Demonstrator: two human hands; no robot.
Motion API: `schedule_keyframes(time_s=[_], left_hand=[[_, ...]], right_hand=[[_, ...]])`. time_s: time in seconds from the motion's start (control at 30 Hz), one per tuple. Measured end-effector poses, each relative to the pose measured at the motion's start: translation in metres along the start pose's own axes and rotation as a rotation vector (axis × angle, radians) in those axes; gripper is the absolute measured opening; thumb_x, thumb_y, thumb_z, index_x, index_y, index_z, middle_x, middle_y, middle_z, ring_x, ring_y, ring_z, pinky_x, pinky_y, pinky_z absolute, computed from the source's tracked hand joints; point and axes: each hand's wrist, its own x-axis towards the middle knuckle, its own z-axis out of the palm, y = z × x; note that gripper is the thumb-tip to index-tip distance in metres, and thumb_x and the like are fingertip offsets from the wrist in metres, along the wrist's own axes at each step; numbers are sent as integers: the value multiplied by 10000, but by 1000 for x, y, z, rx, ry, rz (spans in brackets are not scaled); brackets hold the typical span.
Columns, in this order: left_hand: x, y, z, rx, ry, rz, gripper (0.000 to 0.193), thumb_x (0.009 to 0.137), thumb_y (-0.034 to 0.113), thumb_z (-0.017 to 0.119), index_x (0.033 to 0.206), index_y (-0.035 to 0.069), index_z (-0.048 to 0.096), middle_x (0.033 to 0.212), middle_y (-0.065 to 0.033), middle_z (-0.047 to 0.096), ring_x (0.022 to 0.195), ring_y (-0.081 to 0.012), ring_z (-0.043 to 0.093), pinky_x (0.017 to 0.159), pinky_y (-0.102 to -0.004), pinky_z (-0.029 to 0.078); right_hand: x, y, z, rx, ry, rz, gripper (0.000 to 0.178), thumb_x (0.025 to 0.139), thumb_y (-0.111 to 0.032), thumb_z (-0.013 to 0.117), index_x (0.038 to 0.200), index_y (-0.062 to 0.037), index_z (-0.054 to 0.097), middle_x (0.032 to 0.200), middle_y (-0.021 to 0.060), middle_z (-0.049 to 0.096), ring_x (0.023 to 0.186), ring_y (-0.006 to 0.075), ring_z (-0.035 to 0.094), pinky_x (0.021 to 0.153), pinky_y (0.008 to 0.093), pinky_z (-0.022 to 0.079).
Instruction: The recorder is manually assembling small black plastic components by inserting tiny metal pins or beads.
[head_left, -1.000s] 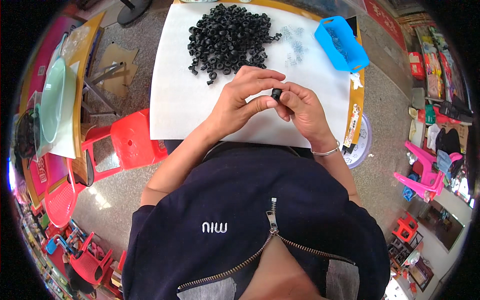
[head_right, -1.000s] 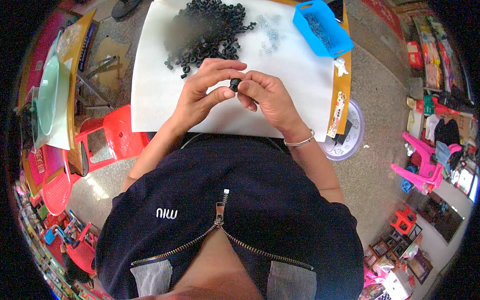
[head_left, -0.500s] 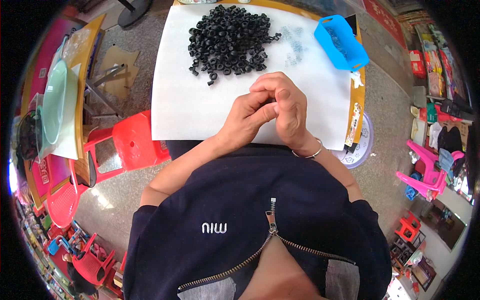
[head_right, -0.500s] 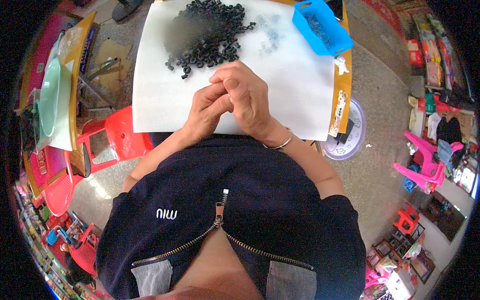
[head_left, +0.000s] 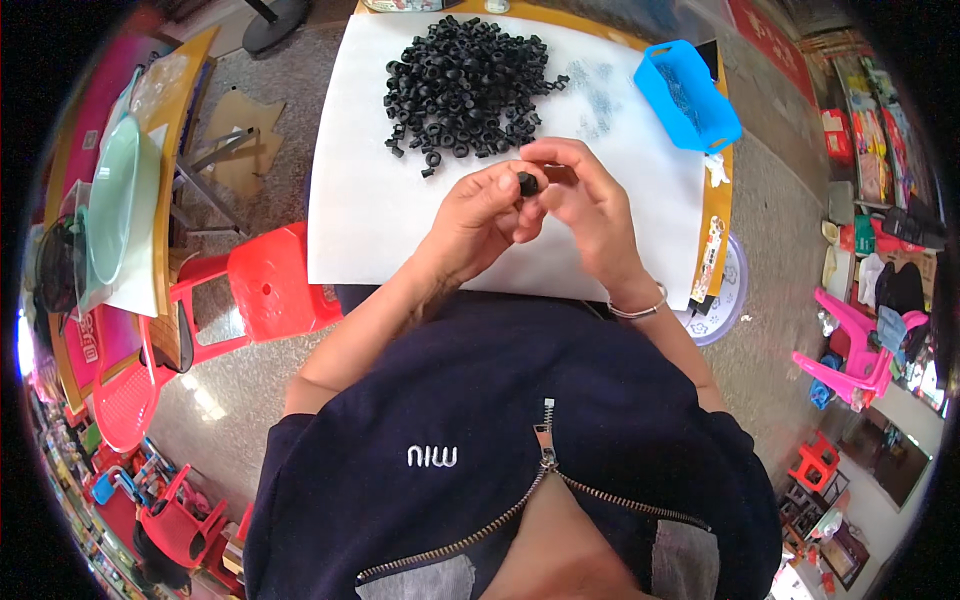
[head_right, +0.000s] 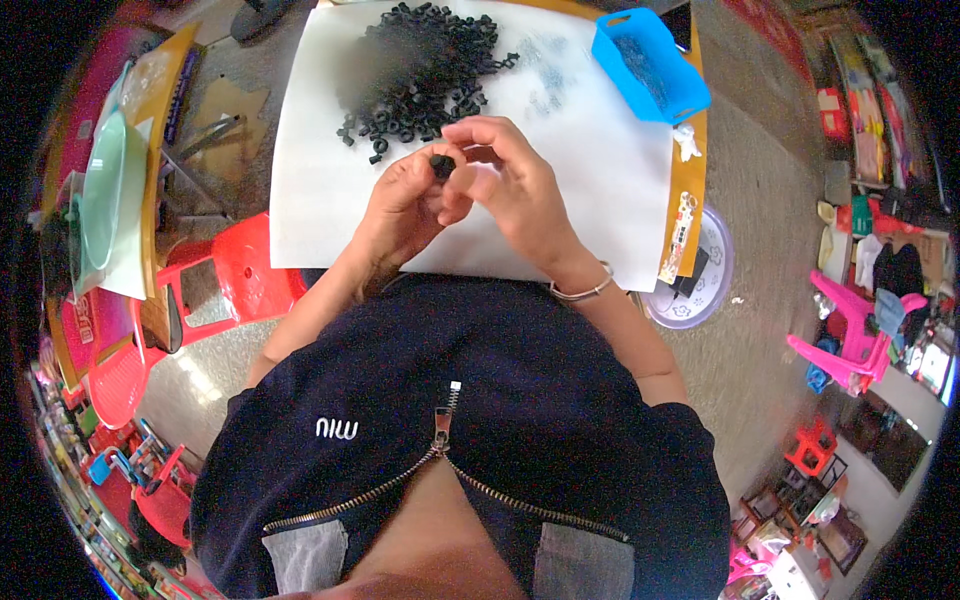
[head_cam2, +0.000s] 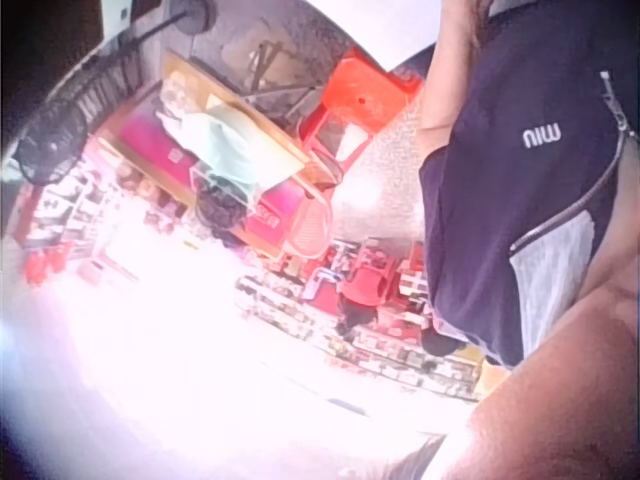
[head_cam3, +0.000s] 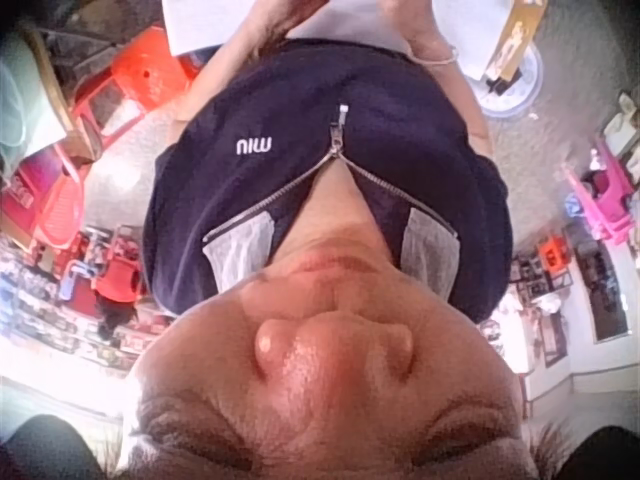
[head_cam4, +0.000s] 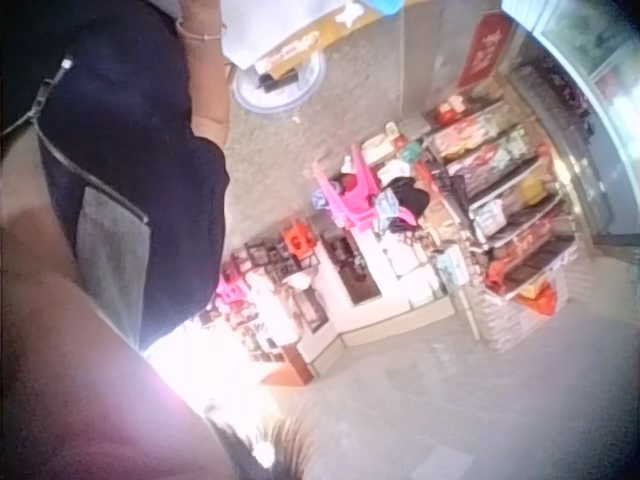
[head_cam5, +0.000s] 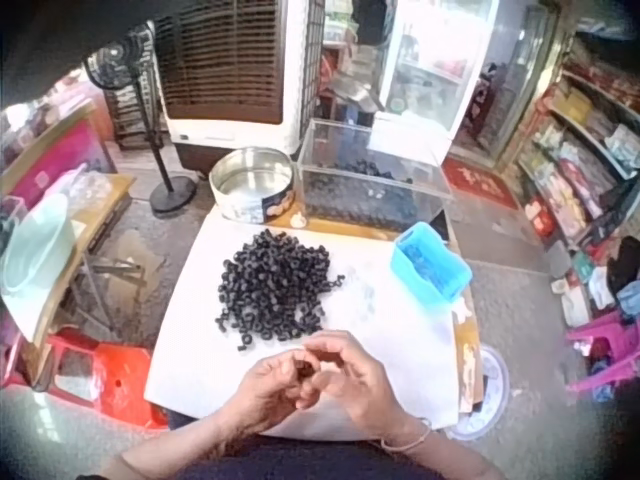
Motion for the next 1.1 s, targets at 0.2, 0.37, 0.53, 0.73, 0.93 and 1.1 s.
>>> schedule_keyframes(time_s=[0.2, 0.37, 0.53, 0.73, 0.93, 1.1], left_hand=[[5, 1, -3, 56, 32, -8, 436, 861, 458, 612, 1025, 55, 588, 742, 21, 535, 581, -77, 445, 522, -205, 345], [16, 1, -34, 93, 2, -40, 529, 970, 504, 335, 1119, 43, 547, 848, 4, 544, 667, -90, 450, 571, -228, 364], [22, 5, -45, -8, 52, -45, 549, 956, 533, 341, 1124, 45, 527, 834, 0, 509, 670, -91, 469, 557, -207, 386], [20, 4, -46, -23, 13, -24, 485, 969, 468, 376, 1114, 31, 530, 843, -8, 521, 692, -98, 478, 591, -214, 405], [22, 5, -45, -49, 10, -54, 357, 954, 326, 487, 1107, 10, 548, 861, -19, 555, 717, -118, 520, 636, -236, 444], [22, 7, -44, 29, 41, -61, 394, 937, 378, 506, 1103, 22, 542, 831, -3, 539, 705, -101, 502, 617, -221, 426]], right_hand=[[3, -5, -5, -454, -8, -154, 248, 803, -70, 637, 1044, -20, 618, 1067, 94, 567, 962, 186, 565, 875, 306, 451], [33, -11, -32, -598, 45, -92, 214, 805, -65, 645, 1008, 3, 625, 988, 67, 592, 828, 126, 549, 761, 259, 449], [132, -39, -84, -842, 210, -189, 302, 824, -182, 674, 1075, -17, 645, 902, 56, 681, 826, 101, 608, 749, 257, 481], [185, -50, -91, -970, 468, -464, 324, 841, -184, 631, 1131, -41, 609, 853, 73, 682, 755, 149, 631, 717, 277, 481], [128, 36, -66, -977, 89, -293, 186, 780, -108, 634, 955, -61, 674, 895, 101, 634, 859, 255, 586, 770, 350, 468], [133, 55, -47, -1122, 37, -385, 199, 755, -131, 655, 944, -74, 680, 906, 72, 589, 910, 266, 522, 801, 359, 425]])
